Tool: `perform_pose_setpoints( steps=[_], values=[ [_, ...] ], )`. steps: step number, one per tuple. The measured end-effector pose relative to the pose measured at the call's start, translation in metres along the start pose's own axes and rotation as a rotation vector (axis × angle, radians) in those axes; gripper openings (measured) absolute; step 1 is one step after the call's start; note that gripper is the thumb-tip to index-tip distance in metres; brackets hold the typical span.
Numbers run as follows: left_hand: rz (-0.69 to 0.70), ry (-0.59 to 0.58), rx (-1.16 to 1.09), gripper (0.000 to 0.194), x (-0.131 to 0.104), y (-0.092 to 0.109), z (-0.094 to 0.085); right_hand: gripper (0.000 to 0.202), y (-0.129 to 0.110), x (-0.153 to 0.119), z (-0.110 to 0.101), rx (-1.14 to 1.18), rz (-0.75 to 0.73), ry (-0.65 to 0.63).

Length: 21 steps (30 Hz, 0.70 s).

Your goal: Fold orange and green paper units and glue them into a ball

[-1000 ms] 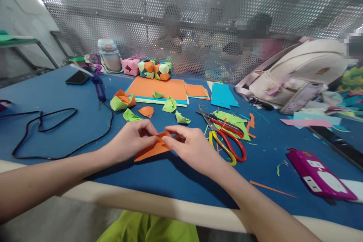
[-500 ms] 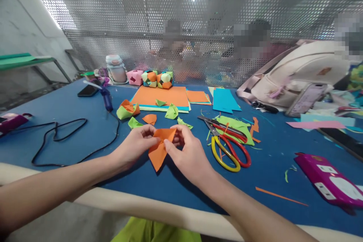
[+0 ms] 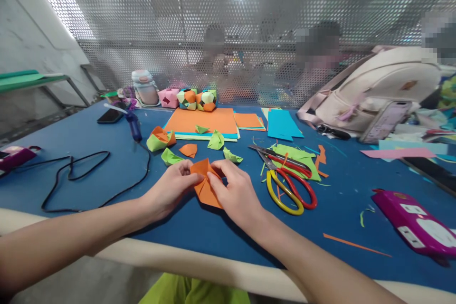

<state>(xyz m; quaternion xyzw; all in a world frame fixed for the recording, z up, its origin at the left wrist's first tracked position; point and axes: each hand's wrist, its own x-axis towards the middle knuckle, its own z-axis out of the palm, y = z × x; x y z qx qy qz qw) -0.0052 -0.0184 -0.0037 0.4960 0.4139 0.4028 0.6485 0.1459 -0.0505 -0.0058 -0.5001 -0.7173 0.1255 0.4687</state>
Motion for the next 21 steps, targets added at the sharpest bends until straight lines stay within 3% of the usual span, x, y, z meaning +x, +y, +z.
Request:
perform_pose_setpoints(
  steps=[9, 11, 16, 21],
  values=[
    [0.051, 0.034, 0.229, 0.014, -0.001, 0.0, 0.001, 0.011, -0.002, 0.004, -0.005, 0.174, 0.237, -0.091],
    [0.069, 0.034, 0.259, 0.014, 0.0, -0.001, 0.002, 0.009, 0.0, 0.004, -0.005, 0.152, 0.232, -0.079],
    [0.051, 0.036, 0.249, 0.015, 0.002, -0.001, 0.002, 0.008, 0.005, 0.002, -0.006, 0.027, -0.099, 0.027],
    [0.041, 0.005, 0.191, 0.015, 0.001, 0.001, 0.002, 0.019, 0.012, -0.002, -0.011, -0.045, -0.384, -0.037]
  ],
)
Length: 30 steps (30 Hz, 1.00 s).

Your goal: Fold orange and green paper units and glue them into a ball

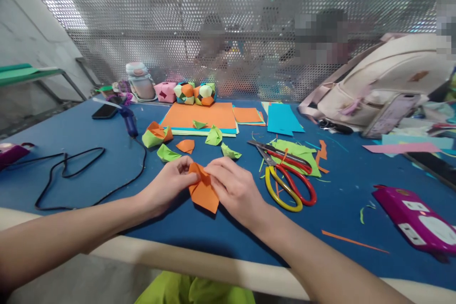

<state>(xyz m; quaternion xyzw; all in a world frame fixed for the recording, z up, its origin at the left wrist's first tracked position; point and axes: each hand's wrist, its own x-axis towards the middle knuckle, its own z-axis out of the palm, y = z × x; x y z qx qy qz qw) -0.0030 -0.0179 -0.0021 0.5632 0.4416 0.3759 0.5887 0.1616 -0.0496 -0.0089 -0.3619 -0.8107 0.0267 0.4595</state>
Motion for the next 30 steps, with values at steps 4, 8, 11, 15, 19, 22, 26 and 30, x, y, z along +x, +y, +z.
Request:
perform_pose_setpoints(
  steps=[4, 8, 11, 15, 19, 22, 26, 30],
  values=[
    [-0.001, -0.027, -0.025, 0.014, -0.002, 0.002, 0.0, 0.024, 0.0, -0.002, -0.005, -0.083, -0.102, -0.078],
    [0.018, -0.044, -0.012, 0.014, -0.002, 0.002, -0.002, 0.027, -0.001, -0.002, -0.005, -0.148, -0.098, -0.121],
    [0.027, -0.058, 0.02, 0.012, -0.001, 0.001, -0.003, 0.028, 0.0, -0.003, -0.003, -0.163, -0.107, -0.134],
    [0.017, -0.104, 0.015, 0.01, -0.001, 0.001, -0.003, 0.03, -0.004, -0.003, -0.003, -0.114, -0.066, -0.146],
    [0.041, -0.112, 0.05, 0.011, 0.0, 0.001, -0.004, 0.023, -0.011, 0.002, -0.003, 0.043, 0.127, -0.13],
    [0.127, -0.09, 0.172, 0.01, 0.001, 0.001, -0.005, 0.014, -0.015, 0.006, -0.001, 0.129, 0.337, -0.081],
    [0.206, -0.083, 0.274, 0.011, -0.002, 0.001, -0.005, 0.016, -0.017, 0.01, 0.001, 0.204, 0.623, -0.098],
    [0.228, -0.075, 0.326, 0.01, -0.005, 0.001, -0.004, 0.012, -0.018, 0.011, 0.001, 0.225, 0.671, -0.141]
  ],
)
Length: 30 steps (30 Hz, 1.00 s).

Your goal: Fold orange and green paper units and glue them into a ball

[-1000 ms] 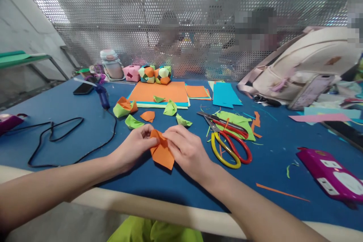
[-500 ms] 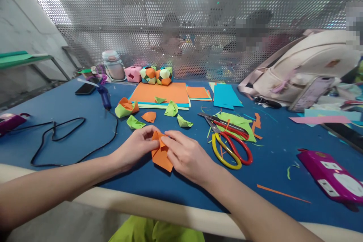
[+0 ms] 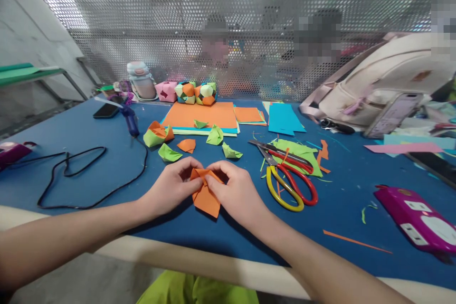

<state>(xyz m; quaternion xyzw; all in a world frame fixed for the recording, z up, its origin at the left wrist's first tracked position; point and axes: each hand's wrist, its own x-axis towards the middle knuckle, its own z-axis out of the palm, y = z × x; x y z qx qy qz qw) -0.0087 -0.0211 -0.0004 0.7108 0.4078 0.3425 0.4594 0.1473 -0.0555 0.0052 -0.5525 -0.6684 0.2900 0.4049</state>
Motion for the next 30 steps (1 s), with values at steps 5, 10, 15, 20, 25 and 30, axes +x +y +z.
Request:
perform_pose_setpoints(
  steps=[5, 10, 15, 20, 25, 30],
  values=[
    [-0.026, -0.01, -0.001, 0.007, 0.001, 0.0, 0.0, 0.01, 0.001, 0.0, 0.001, -0.001, -0.05, 0.032],
    [-0.087, -0.053, -0.111, 0.008, 0.0, 0.002, 0.001, 0.01, 0.001, -0.001, 0.002, -0.05, -0.125, 0.066],
    [-0.149, -0.081, -0.225, 0.011, -0.001, 0.01, -0.001, 0.011, 0.003, -0.002, 0.002, -0.091, -0.167, 0.083],
    [-0.122, -0.069, -0.15, 0.012, -0.001, 0.015, -0.007, 0.012, 0.003, -0.002, -0.001, -0.089, -0.156, 0.083],
    [-0.093, -0.027, -0.088, 0.017, 0.0, 0.012, -0.008, 0.015, 0.004, -0.002, -0.002, -0.028, -0.057, 0.05],
    [-0.097, -0.016, -0.052, 0.018, 0.001, 0.011, -0.008, 0.02, 0.005, -0.001, -0.005, -0.056, -0.03, 0.048]
  ],
)
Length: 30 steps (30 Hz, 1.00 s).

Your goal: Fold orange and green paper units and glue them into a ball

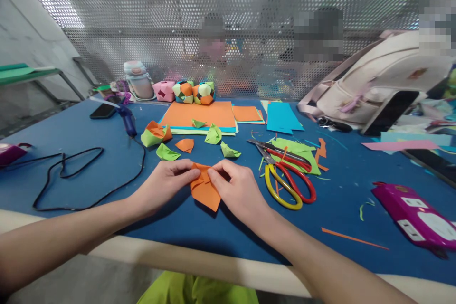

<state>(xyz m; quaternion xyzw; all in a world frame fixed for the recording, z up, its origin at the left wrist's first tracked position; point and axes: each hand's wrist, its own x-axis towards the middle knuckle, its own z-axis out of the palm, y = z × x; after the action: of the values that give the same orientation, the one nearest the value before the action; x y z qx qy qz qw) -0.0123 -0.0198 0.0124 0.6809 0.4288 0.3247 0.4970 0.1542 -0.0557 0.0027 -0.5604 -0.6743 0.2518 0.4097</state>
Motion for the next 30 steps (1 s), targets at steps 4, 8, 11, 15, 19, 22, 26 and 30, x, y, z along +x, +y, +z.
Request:
perform_pose_setpoints(
  steps=[4, 8, 11, 15, 19, 22, 26, 30],
  values=[
    [0.006, -0.034, 0.011, 0.017, 0.0, -0.0008, -0.0002, 0.023, -0.0002, 0.0005, -0.0006, -0.014, 0.001, 0.009],
    [0.026, -0.03, 0.051, 0.018, -0.0004, -0.0008, 0.0, 0.025, -0.0007, 0.0002, -0.0003, -0.034, -0.015, 0.029],
    [0.033, -0.022, 0.062, 0.017, -0.0009, 0.0, -0.0002, 0.025, -0.0013, -0.0002, -0.0003, -0.053, -0.021, 0.025],
    [0.027, -0.013, 0.062, 0.018, -0.0012, -0.0004, -0.0003, 0.023, -0.0009, -0.0001, 0.0003, -0.053, -0.055, -0.004],
    [0.04, -0.017, 0.077, 0.019, -0.0013, -0.0015, 0.0005, 0.014, -0.0005, 0.0001, 0.0006, -0.038, -0.126, -0.018],
    [0.049, -0.037, 0.137, 0.018, -0.0018, -0.0013, 0.0009, 0.021, -0.0019, -0.0005, 0.0, -0.055, -0.113, -0.032],
    [0.05, -0.06, 0.147, 0.016, -0.0026, -0.0011, 0.0006, 0.023, -0.0031, -0.0017, 0.0002, -0.068, -0.096, -0.046],
    [0.031, -0.063, 0.129, 0.015, -0.0027, -0.0018, 0.0001, 0.019, -0.001, -0.002, 0.0009, -0.048, -0.114, -0.046]
  ],
)
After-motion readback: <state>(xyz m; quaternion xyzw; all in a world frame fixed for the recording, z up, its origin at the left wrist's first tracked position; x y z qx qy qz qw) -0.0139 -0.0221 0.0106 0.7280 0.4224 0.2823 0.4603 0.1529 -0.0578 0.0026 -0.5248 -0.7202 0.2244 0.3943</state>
